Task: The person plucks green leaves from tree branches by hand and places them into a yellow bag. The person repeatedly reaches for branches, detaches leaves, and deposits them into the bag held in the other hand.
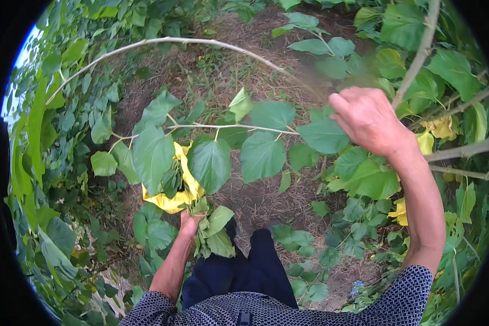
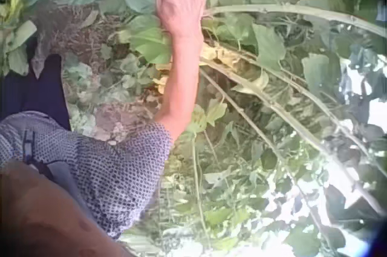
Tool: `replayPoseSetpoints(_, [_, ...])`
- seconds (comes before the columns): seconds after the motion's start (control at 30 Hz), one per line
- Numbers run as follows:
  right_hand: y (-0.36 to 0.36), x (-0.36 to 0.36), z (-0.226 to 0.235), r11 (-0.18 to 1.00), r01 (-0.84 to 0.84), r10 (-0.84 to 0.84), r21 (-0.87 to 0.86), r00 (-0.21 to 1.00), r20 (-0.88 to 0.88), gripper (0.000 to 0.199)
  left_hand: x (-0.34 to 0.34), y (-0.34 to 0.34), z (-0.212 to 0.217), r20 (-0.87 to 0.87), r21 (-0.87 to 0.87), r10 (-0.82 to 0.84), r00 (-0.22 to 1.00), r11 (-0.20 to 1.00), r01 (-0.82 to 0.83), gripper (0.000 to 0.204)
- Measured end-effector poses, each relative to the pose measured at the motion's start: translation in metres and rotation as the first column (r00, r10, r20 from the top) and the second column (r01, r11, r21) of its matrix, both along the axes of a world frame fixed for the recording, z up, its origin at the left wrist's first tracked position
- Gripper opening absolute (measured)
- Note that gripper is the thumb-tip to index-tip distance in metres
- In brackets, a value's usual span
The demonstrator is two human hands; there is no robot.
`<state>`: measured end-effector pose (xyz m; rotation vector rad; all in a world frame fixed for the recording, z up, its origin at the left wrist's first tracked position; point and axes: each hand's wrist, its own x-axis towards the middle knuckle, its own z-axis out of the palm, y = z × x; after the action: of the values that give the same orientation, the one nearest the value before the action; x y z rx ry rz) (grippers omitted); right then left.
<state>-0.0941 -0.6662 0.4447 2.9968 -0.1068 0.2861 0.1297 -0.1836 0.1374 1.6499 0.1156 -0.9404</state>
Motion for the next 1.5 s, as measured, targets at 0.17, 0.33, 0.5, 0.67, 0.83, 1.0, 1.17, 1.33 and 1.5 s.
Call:
replayPoseSetpoints(0.17, [0.045, 0.029, -0.015, 0.989, 0.109, -0.107, 0.095, 0.994, -0.028, 0.028, 0.031, 0.088, -0.018, 0.011, -0.010, 0.271, 0.963, 0.963, -0.271, 0.033])
replayPoseSetpoints(0.33, [0.104, 0.035, -0.062, 0.961, 0.118, -0.108, 0.251, 0.993, -0.055, 0.026, 0.092, 0.109, -0.011, 0.354, -0.061, 0.274, 0.894, 0.961, -0.270, 0.021])
replayPoseSetpoints(0.5, [0.189, 0.070, -0.159, 0.817, 0.215, -0.063, 0.535, 0.956, -0.288, 0.023, 0.178, 0.104, 0.041, 0.604, -0.157, 0.345, 0.718, 0.935, -0.318, 0.014])
replayPoseSetpoints(0.67, [0.287, 0.118, -0.283, 0.621, 0.590, -0.082, 0.516, 0.704, -0.706, 0.034, 0.239, 0.116, -0.013, 0.749, -0.305, 0.392, 0.534, 0.920, -0.247, 0.032])
replayPoseSetpoints(0.83, [0.395, 0.213, -0.384, -0.034, 0.659, -0.291, 0.751, 0.713, -0.638, 0.043, 0.237, 0.135, -0.116, 0.825, -0.038, 0.197, 0.530, 0.955, -0.296, 0.040])
replayPoseSetpoints(1.0, [0.451, 0.313, -0.483, -0.403, 0.606, -0.266, 0.686, 0.639, -0.721, 0.043, 0.245, 0.149, -0.201, 0.843, 0.256, -0.119, 0.525, 0.947, -0.196, 0.049])
replayPoseSetpoints(1.17, [0.460, 0.374, -0.522, -0.532, 0.536, -0.291, 0.655, 0.611, -0.736, 0.045, 0.273, 0.141, -0.235, 0.822, 0.407, -0.328, 0.465, 0.910, -0.080, 0.057])
replayPoseSetpoints(1.33, [0.461, 0.371, -0.534, -0.574, 0.530, -0.305, 0.624, 0.569, -0.764, 0.047, 0.305, 0.112, -0.258, 0.798, 0.476, -0.471, 0.377, 0.875, 0.086, 0.064])
replayPoseSetpoints(1.5, [0.515, 0.349, -0.544, -0.592, 0.576, -0.199, 0.564, 0.574, -0.794, 0.049, 0.323, 0.161, -0.399, 0.437, 0.798, -0.860, 0.262, 0.505, 0.327, 0.064])
